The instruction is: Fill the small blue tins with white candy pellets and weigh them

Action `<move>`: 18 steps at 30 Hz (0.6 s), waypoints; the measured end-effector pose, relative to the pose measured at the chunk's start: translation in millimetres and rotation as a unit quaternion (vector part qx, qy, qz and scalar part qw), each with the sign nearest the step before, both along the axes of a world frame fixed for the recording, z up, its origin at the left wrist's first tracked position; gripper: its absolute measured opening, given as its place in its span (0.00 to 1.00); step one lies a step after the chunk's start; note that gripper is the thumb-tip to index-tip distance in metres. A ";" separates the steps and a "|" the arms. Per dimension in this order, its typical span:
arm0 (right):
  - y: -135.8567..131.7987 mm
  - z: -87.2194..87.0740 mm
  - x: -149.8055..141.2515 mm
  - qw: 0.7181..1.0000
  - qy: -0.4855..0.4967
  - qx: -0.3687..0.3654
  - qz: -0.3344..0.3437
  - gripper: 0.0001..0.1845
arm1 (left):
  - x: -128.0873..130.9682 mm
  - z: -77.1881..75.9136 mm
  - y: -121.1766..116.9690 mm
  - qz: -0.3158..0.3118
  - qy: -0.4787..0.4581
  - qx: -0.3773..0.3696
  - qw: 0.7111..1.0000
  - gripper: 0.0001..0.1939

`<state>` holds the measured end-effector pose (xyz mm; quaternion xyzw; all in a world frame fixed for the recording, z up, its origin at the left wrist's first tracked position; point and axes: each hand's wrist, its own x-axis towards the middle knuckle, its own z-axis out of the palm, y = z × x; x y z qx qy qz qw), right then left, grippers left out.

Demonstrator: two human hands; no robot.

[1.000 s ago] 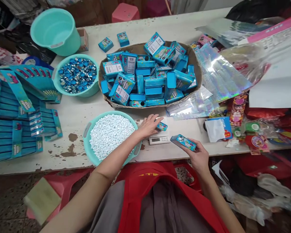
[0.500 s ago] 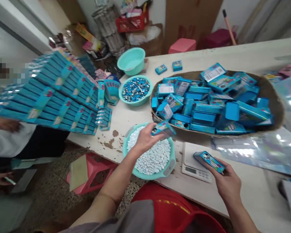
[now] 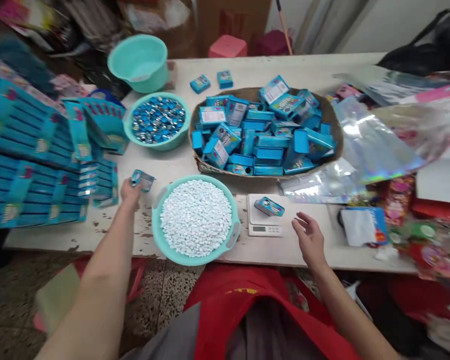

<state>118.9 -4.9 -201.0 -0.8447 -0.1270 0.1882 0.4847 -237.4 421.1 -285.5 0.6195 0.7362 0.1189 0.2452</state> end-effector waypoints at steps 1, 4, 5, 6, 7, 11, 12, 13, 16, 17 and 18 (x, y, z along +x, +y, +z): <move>-9.4 0.5 1.2 1.000 -0.003 -0.009 -0.016 0.30 | -3.6 -2.1 0.4 -0.009 0.001 0.010 1.000 0.29; -33.5 -3.9 2.0 0.998 -0.001 -0.014 -0.055 0.29 | -12.3 10.2 -12.8 -0.031 0.005 0.064 0.997 0.36; -39.0 -6.7 1.3 0.998 0.007 -0.015 -0.063 0.29 | -12.5 18.2 -23.5 -0.034 0.001 0.086 0.996 0.34; -43.0 -9.7 0.2 0.997 0.016 -0.017 -0.070 0.29 | -10.5 26.9 -37.2 -0.037 -0.006 0.106 0.994 0.31; -45.6 -12.6 -1.2 0.997 0.026 -0.020 -0.073 0.28 | -6.2 35.4 -53.5 -0.042 -0.018 0.124 0.991 0.27; -46.3 -19.1 -8.0 0.997 0.041 -0.020 -0.068 0.28 | 29.6 62.2 -127.2 -0.107 -0.098 0.183 0.973 0.18; -45.5 -19.3 -9.5 0.997 0.039 -0.019 -0.066 0.28 | 41.0 67.1 -143.4 -0.124 -0.121 0.189 0.967 0.17; -44.6 -19.0 -10.8 0.997 0.038 -0.020 -0.063 0.28 | 52.4 71.6 -157.5 -0.141 -0.143 0.190 0.961 0.16; -38.2 -17.2 -13.1 0.998 0.040 -0.026 -0.047 0.30 | 83.6 83.4 -186.8 -0.176 -0.206 0.167 0.948 0.13; -33.5 -16.9 -13.0 0.998 0.036 -0.025 -0.036 0.32 | 92.7 86.8 -193.0 -0.186 -0.227 0.156 0.943 0.13; -27.0 -17.2 -12.3 0.999 0.026 -0.022 -0.022 0.35 | 101.2 89.8 -198.1 -0.193 -0.250 0.145 0.938 0.12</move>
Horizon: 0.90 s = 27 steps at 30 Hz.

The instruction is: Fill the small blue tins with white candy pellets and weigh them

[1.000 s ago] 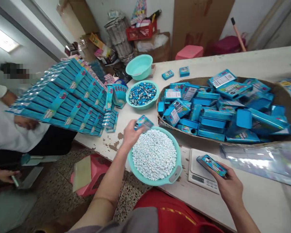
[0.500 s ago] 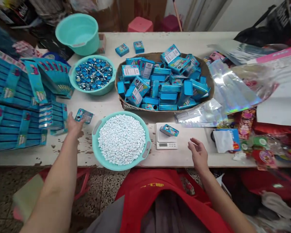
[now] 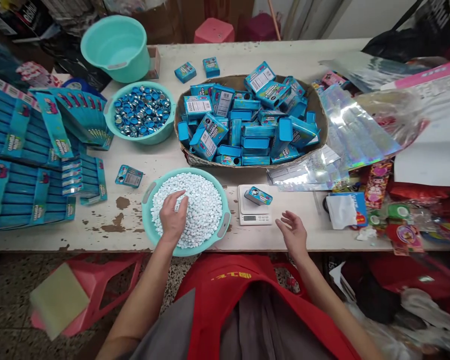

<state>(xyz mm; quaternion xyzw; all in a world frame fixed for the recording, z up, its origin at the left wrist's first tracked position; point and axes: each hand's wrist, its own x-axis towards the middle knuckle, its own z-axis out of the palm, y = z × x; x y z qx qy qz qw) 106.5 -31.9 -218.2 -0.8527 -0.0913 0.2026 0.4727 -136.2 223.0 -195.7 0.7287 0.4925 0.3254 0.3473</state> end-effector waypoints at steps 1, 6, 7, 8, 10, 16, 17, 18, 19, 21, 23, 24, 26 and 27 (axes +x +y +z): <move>8.6 -1.1 1.2 1.000 -0.016 0.003 0.020 0.38 | 8.1 2.3 -4.4 -0.013 -0.021 -0.016 1.000 0.12; 67.0 -10.8 12.0 0.990 -0.058 0.008 0.132 0.36 | 47.1 3.3 -22.2 -0.023 -0.137 -0.175 0.975 0.12; 77.2 -9.2 13.1 0.989 -0.046 0.006 0.142 0.33 | 54.4 2.5 -25.0 -0.016 -0.167 -0.217 0.962 0.12; 85.6 -4.6 13.1 0.988 -0.041 0.006 0.150 0.31 | 61.2 2.3 -27.3 -0.010 -0.199 -0.258 0.945 0.12; 97.6 14.7 9.1 0.982 -0.064 0.011 0.178 0.27 | 71.9 5.2 -30.2 0.007 -0.258 -0.332 0.907 0.15; 126.4 95.8 -24.0 0.899 -0.229 0.027 0.373 0.17 | 79.0 35.2 -23.8 0.031 -0.441 -0.480 0.758 0.26; 133.4 100.8 -29.4 0.878 -0.248 0.018 0.409 0.16 | 78.0 37.9 -21.2 0.037 -0.468 -0.493 0.732 0.27; 140.4 102.5 -34.3 0.858 -0.261 0.003 0.443 0.16 | 76.8 38.9 -18.5 0.051 -0.488 -0.505 0.710 0.27; 147.1 101.6 -38.7 0.839 -0.270 -0.015 0.471 0.15 | 75.5 38.1 -16.1 0.074 -0.501 -0.517 0.690 0.26; 158.0 96.1 -45.8 0.812 -0.287 -0.044 0.507 0.15 | 72.7 33.1 -12.4 0.129 -0.517 -0.532 0.658 0.22; 164.8 91.2 -50.7 0.796 -0.310 -0.056 0.517 0.15 | 70.0 27.2 -10.6 0.178 -0.535 -0.533 0.631 0.16; 167.0 90.1 -52.3 0.790 -0.319 -0.061 0.520 0.15 | 68.8 25.2 -10.1 0.196 -0.544 -0.535 0.616 0.14; 170.0 89.9 -54.1 0.781 -0.321 -0.074 0.530 0.15 | 66.5 23.8 -9.3 0.221 -0.554 -0.548 0.586 0.11; 171.1 90.3 -54.4 0.779 -0.315 -0.078 0.536 0.15 | 65.5 24.3 -8.7 0.228 -0.556 -0.556 0.574 0.11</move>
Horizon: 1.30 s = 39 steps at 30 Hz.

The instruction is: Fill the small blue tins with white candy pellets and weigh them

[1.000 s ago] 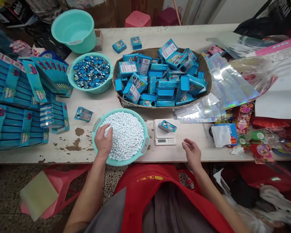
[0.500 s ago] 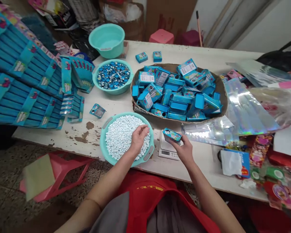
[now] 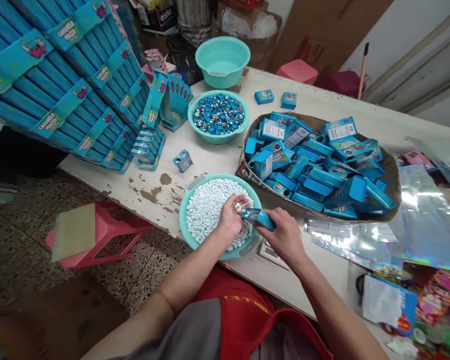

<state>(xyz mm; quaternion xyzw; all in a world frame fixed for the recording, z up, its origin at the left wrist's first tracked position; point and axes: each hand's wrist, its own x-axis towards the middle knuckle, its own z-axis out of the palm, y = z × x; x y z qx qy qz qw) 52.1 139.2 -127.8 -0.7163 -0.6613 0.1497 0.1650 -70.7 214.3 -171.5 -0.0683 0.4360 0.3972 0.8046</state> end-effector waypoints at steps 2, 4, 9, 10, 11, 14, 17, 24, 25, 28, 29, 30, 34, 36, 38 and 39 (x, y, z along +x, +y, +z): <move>1.8 1.1 0.1 1.000 0.015 -0.010 0.002 0.15 | -1.8 2.0 1.3 0.004 -0.012 -0.011 1.000 0.10; 3.3 2.0 0.1 0.999 0.031 -0.012 -0.005 0.16 | -3.2 3.7 2.4 0.012 -0.024 -0.003 1.000 0.09; 4.8 6.1 -4.3 0.996 0.085 -0.027 -0.028 0.18 | -4.8 2.1 2.1 0.001 -0.043 0.008 0.999 0.08; 3.8 7.2 -5.3 0.994 0.101 -0.025 -0.031 0.17 | -5.3 1.8 1.7 -0.005 -0.039 0.010 0.999 0.09; 1.9 8.2 -5.8 0.991 0.124 -0.020 -0.037 0.17 | -6.1 1.8 1.3 -0.013 -0.030 0.011 0.999 0.09; -12.3 7.3 -1.3 0.971 0.217 -0.004 -0.099 0.18 | -13.1 3.4 1.1 -0.051 0.043 0.070 0.995 0.11; -38.0 -2.9 14.2 0.940 0.268 0.006 -0.210 0.21 | -27.7 2.3 4.9 -0.139 0.211 0.272 0.928 0.13; -90.1 -56.8 67.7 0.897 0.258 0.014 -0.359 0.25 | -63.6 -25.1 22.6 -0.250 0.461 0.436 0.732 0.16; -93.5 -65.2 73.4 0.893 0.263 0.011 -0.366 0.26 | -66.5 -29.1 23.5 -0.252 0.458 0.420 0.742 0.17; -99.6 -83.1 83.5 0.883 0.284 -0.002 -0.373 0.28 | -71.4 -36.3 23.6 -0.258 0.457 0.379 0.763 0.19; -101.5 -85.7 84.8 0.883 0.290 -0.003 -0.369 0.29 | -71.8 -37.3 23.3 -0.258 0.457 0.373 0.765 0.19; -104.0 -86.5 85.5 0.884 0.293 0.001 -0.364 0.32 | -71.7 -37.6 22.9 -0.255 0.456 0.368 0.769 0.19; -126.1 -79.4 88.0 0.876 0.292 0.033 -0.383 0.41 | -66.3 -35.3 21.8 -0.239 0.442 0.362 0.785 0.18; -144.1 -76.4 90.5 0.849 0.296 0.037 -0.436 0.35 | -61.4 -33.0 21.4 -0.234 0.436 0.358 0.792 0.18; -163.1 -76.2 93.3 0.817 0.296 0.036 -0.493 0.31 | -55.5 -30.3 21.2 -0.227 0.428 0.352 0.801 0.17; -171.7 -76.9 94.4 0.804 0.294 0.033 -0.516 0.30 | -52.4 -28.9 21.3 -0.222 0.422 0.350 0.806 0.17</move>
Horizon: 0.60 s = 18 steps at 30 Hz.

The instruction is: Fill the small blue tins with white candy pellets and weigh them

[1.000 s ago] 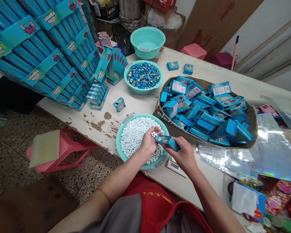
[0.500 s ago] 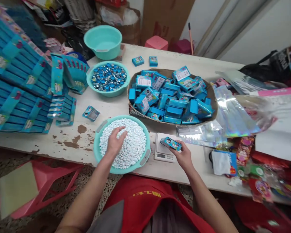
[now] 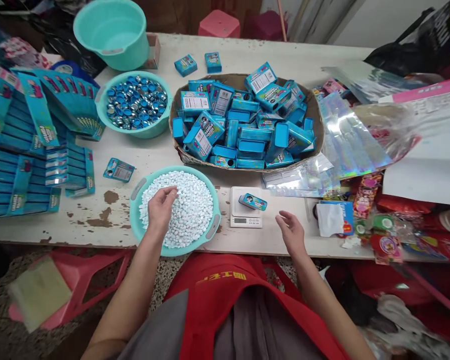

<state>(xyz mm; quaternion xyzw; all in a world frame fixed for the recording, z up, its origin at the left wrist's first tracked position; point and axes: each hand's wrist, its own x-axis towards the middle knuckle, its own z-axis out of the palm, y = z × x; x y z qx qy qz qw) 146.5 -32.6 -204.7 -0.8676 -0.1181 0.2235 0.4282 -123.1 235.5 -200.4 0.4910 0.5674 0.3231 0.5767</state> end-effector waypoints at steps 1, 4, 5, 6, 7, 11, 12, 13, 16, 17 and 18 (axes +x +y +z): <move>-7.5 -1.1 0.8 1.000 0.003 -0.007 -0.019 0.30 | 3.2 1.3 0.1 0.003 -0.007 -0.001 1.000 0.17; -21.4 -4.7 1.4 0.999 0.014 -0.017 -0.044 0.30 | 12.6 4.4 0.6 -0.004 -0.020 0.000 1.000 0.17; -23.5 -5.8 1.2 0.999 0.017 -0.019 -0.044 0.30 | 15.3 4.9 0.7 -0.010 -0.020 0.000 1.000 0.17; -24.7 -6.9 0.9 0.999 0.020 -0.019 -0.043 0.30 | 17.7 5.1 0.8 -0.016 -0.021 0.000 1.000 0.17; -25.4 -7.9 0.6 0.999 0.023 -0.019 -0.042 0.30 | 19.5 4.9 0.7 -0.023 -0.020 0.000 1.000 0.17; -26.4 -11.3 -1.6 0.998 0.039 -0.021 -0.038 0.30 | 18.7 1.9 0.4 -0.088 0.075 0.075 0.990 0.15; -25.8 -12.0 -2.7 0.998 0.042 -0.020 -0.034 0.30 | 16.7 0.9 0.2 -0.117 0.122 0.124 0.978 0.14; -24.1 -12.9 -4.0 0.999 0.043 -0.016 -0.029 0.30 | 14.5 0.2 -0.1 -0.146 0.166 0.175 0.959 0.13; -9.3 -17.8 -7.6 1.000 0.006 0.001 0.020 0.33 | 10.1 0.3 -3.0 -0.181 0.232 0.269 0.917 0.13; -0.5 -20.7 -8.0 0.999 -0.021 0.005 0.049 0.35 | 10.6 1.2 -4.9 -0.172 0.230 0.269 0.919 0.13; 10.0 -24.0 -7.8 0.996 -0.049 0.008 0.080 0.37 | 12.7 2.5 -7.5 -0.158 0.220 0.258 0.927 0.14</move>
